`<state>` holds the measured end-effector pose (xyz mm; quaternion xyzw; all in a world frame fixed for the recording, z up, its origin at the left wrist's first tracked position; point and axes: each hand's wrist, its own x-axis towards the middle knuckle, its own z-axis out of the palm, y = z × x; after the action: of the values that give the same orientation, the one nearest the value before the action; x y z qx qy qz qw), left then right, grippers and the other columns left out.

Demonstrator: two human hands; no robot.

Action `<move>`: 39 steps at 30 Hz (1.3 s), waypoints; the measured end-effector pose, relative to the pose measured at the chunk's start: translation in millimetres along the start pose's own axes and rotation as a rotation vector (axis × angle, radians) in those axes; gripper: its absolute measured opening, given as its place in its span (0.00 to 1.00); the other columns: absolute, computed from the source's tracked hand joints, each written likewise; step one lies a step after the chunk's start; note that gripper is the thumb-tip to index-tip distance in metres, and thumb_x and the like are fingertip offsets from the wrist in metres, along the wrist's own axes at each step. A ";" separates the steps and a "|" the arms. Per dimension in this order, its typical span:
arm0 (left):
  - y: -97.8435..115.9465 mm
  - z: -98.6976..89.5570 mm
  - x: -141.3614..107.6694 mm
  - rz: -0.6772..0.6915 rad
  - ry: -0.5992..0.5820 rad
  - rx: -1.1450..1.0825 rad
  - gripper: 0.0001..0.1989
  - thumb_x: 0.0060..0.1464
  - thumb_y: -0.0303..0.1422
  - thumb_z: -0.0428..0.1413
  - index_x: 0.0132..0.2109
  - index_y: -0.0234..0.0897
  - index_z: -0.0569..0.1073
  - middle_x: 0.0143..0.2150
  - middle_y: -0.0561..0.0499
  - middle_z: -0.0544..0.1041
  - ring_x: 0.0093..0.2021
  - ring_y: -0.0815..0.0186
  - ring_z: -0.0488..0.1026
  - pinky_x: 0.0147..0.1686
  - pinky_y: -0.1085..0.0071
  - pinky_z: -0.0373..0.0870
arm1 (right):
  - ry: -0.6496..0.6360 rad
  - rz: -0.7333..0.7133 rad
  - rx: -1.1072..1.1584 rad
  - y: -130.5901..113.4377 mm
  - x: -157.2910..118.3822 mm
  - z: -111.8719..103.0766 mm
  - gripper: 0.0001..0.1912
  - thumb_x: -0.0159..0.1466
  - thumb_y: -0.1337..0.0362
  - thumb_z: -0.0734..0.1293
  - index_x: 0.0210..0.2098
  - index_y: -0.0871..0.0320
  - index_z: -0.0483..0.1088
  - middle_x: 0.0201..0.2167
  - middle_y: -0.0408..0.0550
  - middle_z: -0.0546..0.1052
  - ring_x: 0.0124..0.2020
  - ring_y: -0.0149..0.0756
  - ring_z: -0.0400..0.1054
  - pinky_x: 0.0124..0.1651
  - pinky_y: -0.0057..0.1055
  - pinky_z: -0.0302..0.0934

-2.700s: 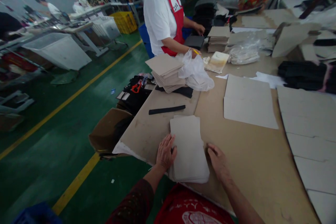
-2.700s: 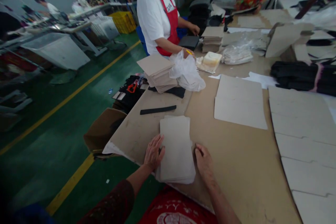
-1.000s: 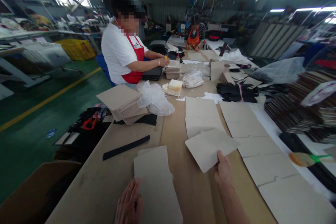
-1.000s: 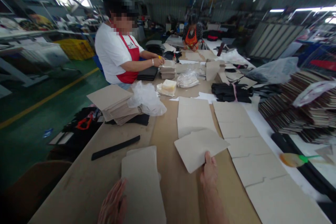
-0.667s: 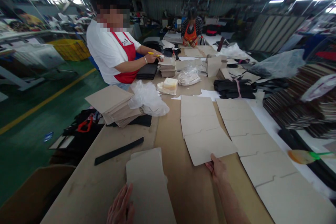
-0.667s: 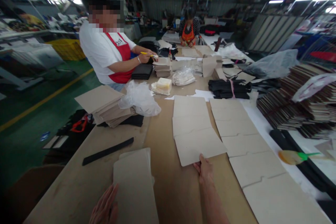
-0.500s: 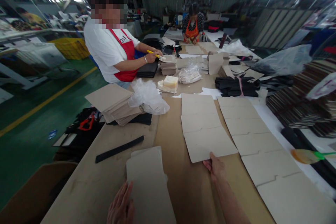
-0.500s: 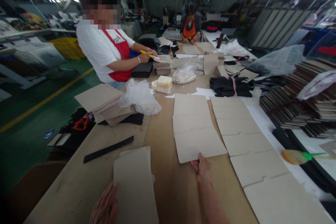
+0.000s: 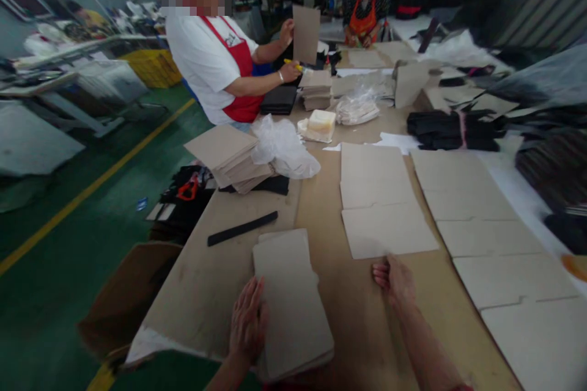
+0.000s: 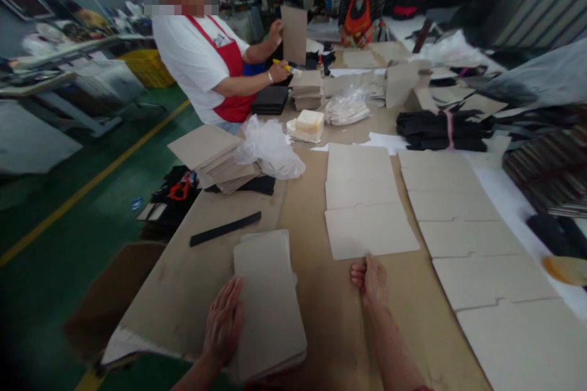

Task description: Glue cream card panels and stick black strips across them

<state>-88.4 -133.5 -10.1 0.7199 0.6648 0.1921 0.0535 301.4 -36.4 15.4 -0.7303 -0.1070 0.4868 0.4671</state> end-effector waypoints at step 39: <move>0.0 4.6 2.2 0.032 0.000 0.048 0.31 0.64 0.32 0.45 0.72 0.46 0.49 0.67 0.43 0.65 0.66 0.53 0.62 0.56 0.53 0.65 | -0.311 -0.346 -0.382 25.3 -110.6 66.8 0.19 0.59 0.46 0.64 0.31 0.57 0.74 0.26 0.44 0.78 0.29 0.38 0.70 0.35 0.32 0.64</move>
<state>-86.6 -130.4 -13.9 0.7314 0.6577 0.1771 0.0330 184.1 -79.0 57.1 -0.6926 -0.3898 0.4771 0.3753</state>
